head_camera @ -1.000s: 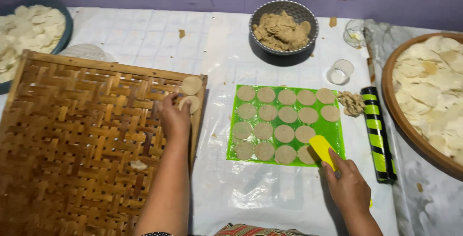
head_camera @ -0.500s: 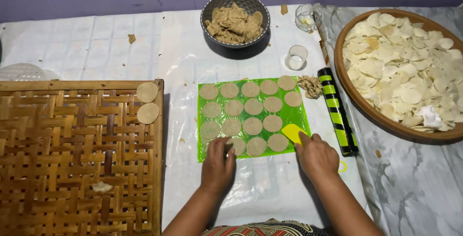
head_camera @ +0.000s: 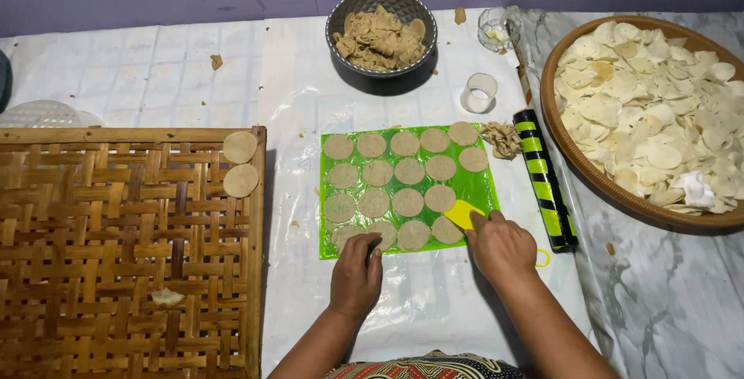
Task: Rolling out dough and cutting it into circles for crackers using a round cutter and placing them on a tray.
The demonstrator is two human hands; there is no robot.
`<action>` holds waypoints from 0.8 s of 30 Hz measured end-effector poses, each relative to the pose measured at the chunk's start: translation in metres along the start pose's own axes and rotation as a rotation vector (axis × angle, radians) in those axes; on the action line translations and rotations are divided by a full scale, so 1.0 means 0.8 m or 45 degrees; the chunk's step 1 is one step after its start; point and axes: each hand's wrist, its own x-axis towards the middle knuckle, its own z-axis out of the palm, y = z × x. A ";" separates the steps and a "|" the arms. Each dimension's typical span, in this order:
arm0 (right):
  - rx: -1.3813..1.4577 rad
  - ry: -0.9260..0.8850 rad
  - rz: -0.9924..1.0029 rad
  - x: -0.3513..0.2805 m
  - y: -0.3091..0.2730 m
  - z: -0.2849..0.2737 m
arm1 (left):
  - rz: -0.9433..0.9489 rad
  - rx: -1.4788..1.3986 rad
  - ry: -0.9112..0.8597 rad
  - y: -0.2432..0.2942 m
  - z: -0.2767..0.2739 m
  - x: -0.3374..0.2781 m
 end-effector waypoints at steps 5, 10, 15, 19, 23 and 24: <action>0.179 0.134 0.055 0.000 0.000 0.019 | -0.231 -0.248 0.014 -0.036 0.016 0.006; 0.377 0.337 -0.069 -0.024 -0.019 0.013 | -0.538 -0.771 0.057 -0.068 0.026 0.036; 0.519 0.295 -0.416 -0.047 -0.061 -0.010 | -1.504 -1.537 -0.442 -0.022 -0.009 0.075; 0.359 0.150 -0.392 -0.048 -0.079 -0.010 | -1.237 -1.599 -0.290 -0.105 0.037 0.051; 0.362 0.027 -0.236 -0.042 -0.089 -0.005 | -0.712 -0.885 0.061 -0.115 0.020 0.057; 0.351 -0.016 -0.170 -0.041 -0.089 -0.004 | -0.637 -0.680 0.195 -0.107 0.007 0.061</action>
